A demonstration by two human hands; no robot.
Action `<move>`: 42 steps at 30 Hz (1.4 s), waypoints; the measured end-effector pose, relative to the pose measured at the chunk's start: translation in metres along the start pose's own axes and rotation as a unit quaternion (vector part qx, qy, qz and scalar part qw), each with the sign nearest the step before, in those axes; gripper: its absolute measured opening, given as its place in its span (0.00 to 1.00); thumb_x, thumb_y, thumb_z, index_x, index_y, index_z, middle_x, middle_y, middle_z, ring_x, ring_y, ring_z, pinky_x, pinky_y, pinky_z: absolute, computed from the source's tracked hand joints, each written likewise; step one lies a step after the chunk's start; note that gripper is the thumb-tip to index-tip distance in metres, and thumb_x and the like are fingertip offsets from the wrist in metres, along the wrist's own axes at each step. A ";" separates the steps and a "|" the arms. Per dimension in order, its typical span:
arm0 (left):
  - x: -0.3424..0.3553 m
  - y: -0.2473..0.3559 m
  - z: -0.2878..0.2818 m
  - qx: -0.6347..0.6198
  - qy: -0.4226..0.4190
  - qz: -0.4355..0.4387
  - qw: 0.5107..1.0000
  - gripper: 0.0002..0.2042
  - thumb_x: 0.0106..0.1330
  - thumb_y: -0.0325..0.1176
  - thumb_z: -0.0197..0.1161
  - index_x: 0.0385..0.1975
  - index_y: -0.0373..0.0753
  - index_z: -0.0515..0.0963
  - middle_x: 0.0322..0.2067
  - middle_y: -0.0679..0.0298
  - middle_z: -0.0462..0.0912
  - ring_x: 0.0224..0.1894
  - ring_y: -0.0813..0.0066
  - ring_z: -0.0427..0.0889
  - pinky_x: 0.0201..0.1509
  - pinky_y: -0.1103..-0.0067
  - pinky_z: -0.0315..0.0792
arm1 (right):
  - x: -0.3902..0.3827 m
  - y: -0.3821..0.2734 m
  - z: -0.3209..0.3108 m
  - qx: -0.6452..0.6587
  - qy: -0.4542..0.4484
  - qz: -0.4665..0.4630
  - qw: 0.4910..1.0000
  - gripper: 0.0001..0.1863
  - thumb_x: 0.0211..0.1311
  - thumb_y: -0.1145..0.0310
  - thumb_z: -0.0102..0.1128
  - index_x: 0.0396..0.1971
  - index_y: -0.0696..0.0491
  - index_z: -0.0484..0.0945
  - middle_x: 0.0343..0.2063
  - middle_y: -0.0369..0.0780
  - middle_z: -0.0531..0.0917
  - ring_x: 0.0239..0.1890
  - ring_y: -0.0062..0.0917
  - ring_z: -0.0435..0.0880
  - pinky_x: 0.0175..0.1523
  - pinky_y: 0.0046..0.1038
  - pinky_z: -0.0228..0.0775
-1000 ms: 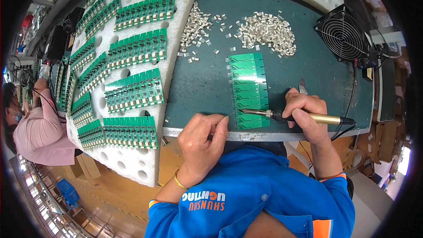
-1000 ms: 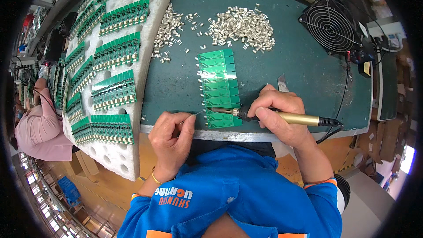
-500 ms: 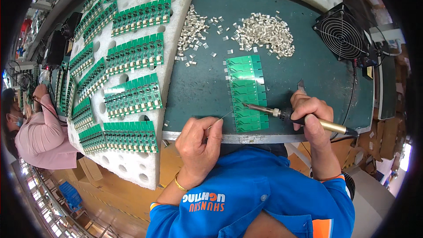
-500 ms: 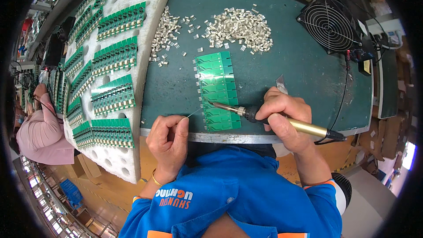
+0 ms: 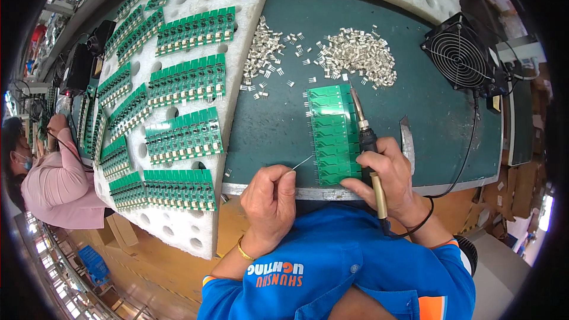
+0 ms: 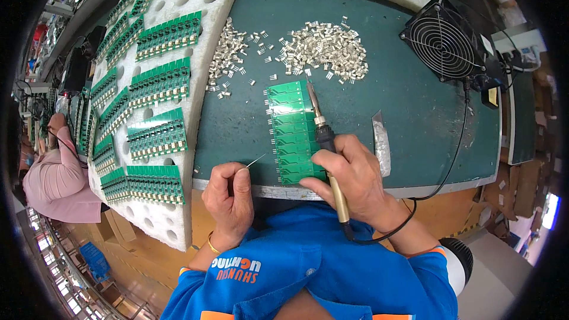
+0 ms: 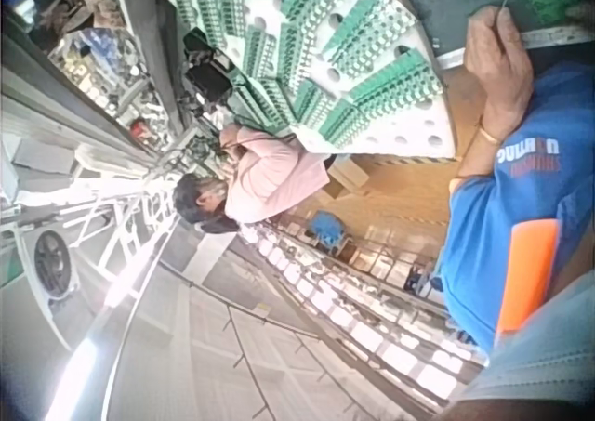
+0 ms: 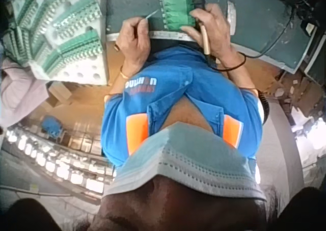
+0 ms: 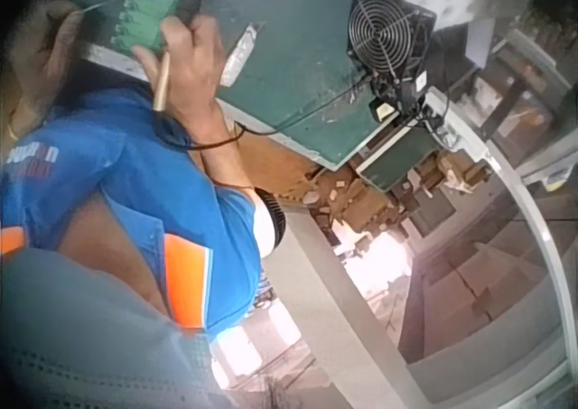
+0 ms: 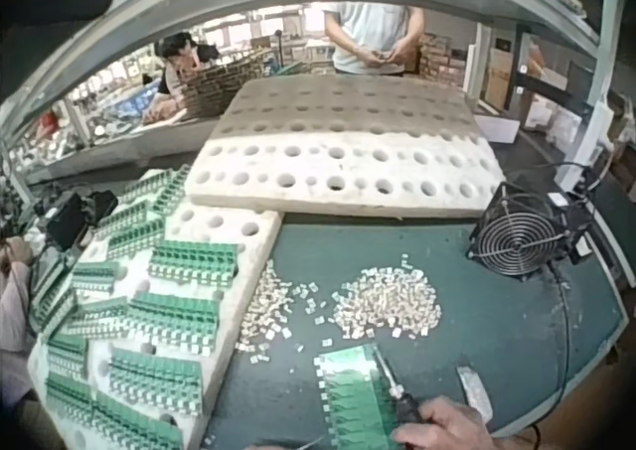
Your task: The person solders electronic components onto a circuit board strip using a soldering iron and solder wire.
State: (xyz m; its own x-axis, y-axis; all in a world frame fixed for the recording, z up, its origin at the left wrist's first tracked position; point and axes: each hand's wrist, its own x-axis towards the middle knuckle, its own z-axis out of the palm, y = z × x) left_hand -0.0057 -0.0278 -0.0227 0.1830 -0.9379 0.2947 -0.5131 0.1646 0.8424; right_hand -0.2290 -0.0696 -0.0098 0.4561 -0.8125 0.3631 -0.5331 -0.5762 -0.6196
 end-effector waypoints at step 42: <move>0.008 0.008 0.001 0.012 -0.005 0.011 1.000 0.07 0.54 0.23 0.74 0.26 0.37 0.80 0.18 0.64 0.74 0.16 0.73 0.71 0.20 0.76 0.64 | -0.003 -0.010 0.014 -0.028 0.053 -0.021 0.998 0.30 0.47 0.76 0.78 0.49 0.49 0.71 0.37 0.46 0.70 0.29 0.37 0.76 0.27 0.35 0.71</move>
State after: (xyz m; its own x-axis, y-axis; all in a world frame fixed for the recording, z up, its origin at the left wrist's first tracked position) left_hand -0.0089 -0.0346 -0.0143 0.1625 -0.9373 0.3083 -0.5367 0.1783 0.8247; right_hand -0.2151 -0.0595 -0.0144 0.4023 -0.7907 0.4614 -0.5551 -0.6115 -0.5638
